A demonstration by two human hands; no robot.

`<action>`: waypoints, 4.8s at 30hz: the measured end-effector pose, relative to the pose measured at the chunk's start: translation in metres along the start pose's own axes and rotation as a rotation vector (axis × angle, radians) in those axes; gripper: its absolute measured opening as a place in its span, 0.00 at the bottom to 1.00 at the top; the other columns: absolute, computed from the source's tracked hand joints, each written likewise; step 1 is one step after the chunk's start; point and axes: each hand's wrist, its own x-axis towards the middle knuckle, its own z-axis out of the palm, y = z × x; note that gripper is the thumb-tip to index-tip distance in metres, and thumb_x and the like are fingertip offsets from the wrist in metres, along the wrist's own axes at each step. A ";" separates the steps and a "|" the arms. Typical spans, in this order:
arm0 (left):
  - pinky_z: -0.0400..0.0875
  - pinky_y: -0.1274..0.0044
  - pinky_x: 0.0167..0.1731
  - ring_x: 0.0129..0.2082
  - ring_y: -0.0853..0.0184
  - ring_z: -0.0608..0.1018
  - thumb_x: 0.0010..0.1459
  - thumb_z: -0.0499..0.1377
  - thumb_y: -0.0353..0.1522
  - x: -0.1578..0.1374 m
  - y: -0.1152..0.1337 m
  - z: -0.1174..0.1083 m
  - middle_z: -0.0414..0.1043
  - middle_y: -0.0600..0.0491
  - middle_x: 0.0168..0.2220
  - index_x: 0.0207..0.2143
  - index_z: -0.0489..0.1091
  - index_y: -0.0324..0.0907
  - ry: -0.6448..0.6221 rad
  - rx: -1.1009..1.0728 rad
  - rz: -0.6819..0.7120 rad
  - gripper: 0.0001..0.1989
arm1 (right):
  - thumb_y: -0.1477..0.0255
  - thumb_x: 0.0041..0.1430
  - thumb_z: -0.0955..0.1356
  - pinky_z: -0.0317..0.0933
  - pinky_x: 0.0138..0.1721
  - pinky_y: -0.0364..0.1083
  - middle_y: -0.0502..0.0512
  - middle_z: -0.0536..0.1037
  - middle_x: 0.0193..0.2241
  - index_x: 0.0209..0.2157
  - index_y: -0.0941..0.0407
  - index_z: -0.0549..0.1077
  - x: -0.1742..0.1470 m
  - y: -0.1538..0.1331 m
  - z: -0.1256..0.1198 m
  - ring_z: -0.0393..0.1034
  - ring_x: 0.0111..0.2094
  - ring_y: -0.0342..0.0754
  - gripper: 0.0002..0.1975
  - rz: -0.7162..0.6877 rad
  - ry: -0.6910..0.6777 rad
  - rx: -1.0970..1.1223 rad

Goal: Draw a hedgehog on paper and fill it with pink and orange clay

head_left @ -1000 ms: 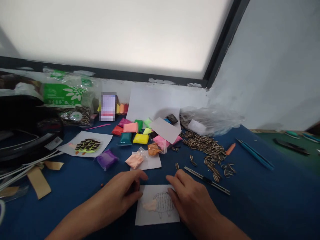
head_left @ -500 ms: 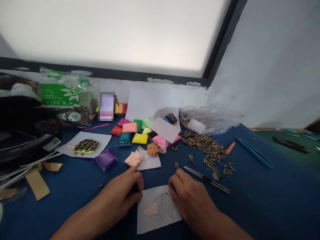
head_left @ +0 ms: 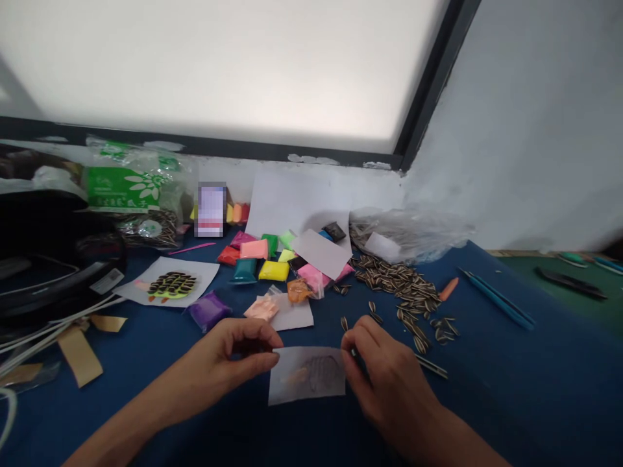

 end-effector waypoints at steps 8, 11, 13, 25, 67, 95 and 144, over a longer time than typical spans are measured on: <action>0.61 0.79 0.27 0.28 0.68 0.69 0.59 0.59 0.42 0.002 0.004 0.002 0.69 0.57 0.27 0.31 0.73 0.43 0.005 0.071 -0.033 0.12 | 0.80 0.66 0.59 0.58 0.28 0.45 0.54 0.69 0.30 0.32 0.56 0.67 0.001 0.001 0.003 0.65 0.27 0.47 0.10 -0.014 0.008 -0.041; 0.61 0.79 0.26 0.27 0.69 0.68 0.58 0.59 0.42 0.003 0.002 0.002 0.69 0.57 0.27 0.31 0.72 0.43 -0.006 0.047 -0.029 0.12 | 0.78 0.68 0.60 0.59 0.28 0.45 0.55 0.70 0.31 0.34 0.57 0.69 0.002 -0.001 0.001 0.66 0.28 0.48 0.10 -0.036 0.051 -0.031; 0.60 0.79 0.25 0.26 0.69 0.67 0.58 0.59 0.42 0.004 -0.001 0.003 0.68 0.57 0.27 0.31 0.72 0.43 -0.009 0.037 -0.045 0.12 | 0.77 0.69 0.60 0.59 0.28 0.45 0.55 0.71 0.30 0.35 0.58 0.71 0.000 -0.003 0.001 0.67 0.28 0.48 0.10 -0.082 0.070 -0.024; 0.65 0.73 0.34 0.35 0.61 0.73 0.57 0.56 0.33 0.000 -0.010 0.013 0.73 0.53 0.36 0.48 0.71 0.46 0.127 0.504 -0.005 0.15 | 0.86 0.59 0.58 0.58 0.25 0.46 0.58 0.76 0.28 0.40 0.62 0.74 -0.010 -0.015 0.018 0.68 0.26 0.50 0.17 -0.231 -0.076 0.034; 0.63 0.66 0.58 0.61 0.51 0.67 0.44 0.64 0.23 -0.007 0.018 0.011 0.68 0.50 0.56 0.52 0.72 0.47 -0.122 0.436 -0.073 0.30 | 0.80 0.57 0.63 0.59 0.29 0.47 0.61 0.75 0.32 0.37 0.61 0.74 0.002 -0.033 0.044 0.69 0.30 0.51 0.09 -0.096 -0.330 0.084; 0.64 0.67 0.57 0.58 0.54 0.68 0.45 0.63 0.24 -0.007 0.016 0.010 0.68 0.51 0.54 0.51 0.71 0.48 -0.121 0.414 -0.063 0.28 | 0.82 0.52 0.61 0.47 0.23 0.46 0.54 0.70 0.24 0.31 0.58 0.74 -0.007 -0.033 0.046 0.60 0.23 0.48 0.11 -0.239 -0.122 -0.054; 0.64 0.65 0.56 0.57 0.54 0.69 0.49 0.64 0.27 -0.007 0.016 0.010 0.68 0.50 0.54 0.49 0.71 0.48 -0.128 0.427 -0.025 0.23 | 0.82 0.53 0.64 0.45 0.22 0.46 0.52 0.68 0.25 0.35 0.58 0.71 -0.006 -0.032 0.051 0.61 0.23 0.47 0.09 -0.295 -0.165 -0.041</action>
